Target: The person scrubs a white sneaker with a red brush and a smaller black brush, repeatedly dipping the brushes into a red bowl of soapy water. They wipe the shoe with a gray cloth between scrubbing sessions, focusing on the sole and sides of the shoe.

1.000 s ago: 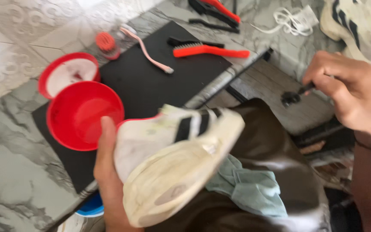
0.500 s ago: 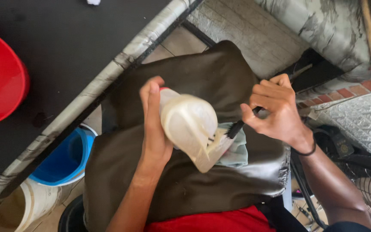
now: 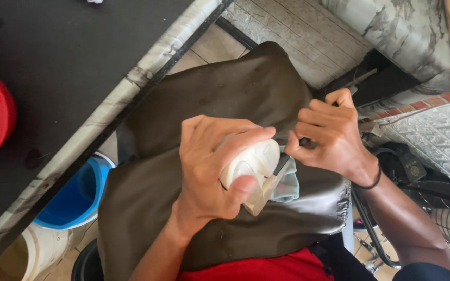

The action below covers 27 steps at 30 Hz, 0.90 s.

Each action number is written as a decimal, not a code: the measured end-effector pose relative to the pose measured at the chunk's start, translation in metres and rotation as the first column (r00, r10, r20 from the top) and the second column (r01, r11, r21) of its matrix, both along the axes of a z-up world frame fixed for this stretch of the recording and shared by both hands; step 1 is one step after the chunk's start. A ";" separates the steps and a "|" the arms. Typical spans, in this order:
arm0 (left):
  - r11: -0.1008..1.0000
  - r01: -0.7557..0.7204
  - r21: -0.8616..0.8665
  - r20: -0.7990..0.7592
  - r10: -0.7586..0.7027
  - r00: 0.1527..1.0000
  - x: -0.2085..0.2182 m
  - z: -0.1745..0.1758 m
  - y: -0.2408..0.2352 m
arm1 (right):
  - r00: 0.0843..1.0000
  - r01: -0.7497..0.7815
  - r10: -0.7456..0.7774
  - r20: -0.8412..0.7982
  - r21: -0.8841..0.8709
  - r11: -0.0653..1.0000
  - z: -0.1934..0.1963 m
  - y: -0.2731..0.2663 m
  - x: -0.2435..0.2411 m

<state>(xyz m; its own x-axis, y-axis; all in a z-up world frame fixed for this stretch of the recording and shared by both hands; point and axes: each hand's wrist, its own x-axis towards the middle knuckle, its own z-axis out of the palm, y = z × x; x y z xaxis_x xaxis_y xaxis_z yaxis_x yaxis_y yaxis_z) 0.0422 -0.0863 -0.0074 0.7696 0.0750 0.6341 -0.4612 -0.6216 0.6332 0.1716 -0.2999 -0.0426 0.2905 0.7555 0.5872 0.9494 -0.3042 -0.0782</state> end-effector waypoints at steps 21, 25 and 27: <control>0.992 -0.093 -0.085 0.043 0.097 0.994 0.003 -0.012 -0.013 | 0.995 -0.098 0.098 0.005 -0.030 0.995 -0.018 0.006 0.006; 0.989 -0.065 -0.135 0.106 0.080 0.991 0.002 -0.008 -0.011 | 0.972 -0.228 0.226 -0.070 -0.031 0.973 -0.024 0.008 -0.015; 0.991 -0.111 -0.070 0.066 0.115 0.991 0.001 -0.014 -0.015 | 0.995 -0.101 0.102 0.014 -0.082 0.991 -0.020 0.001 0.001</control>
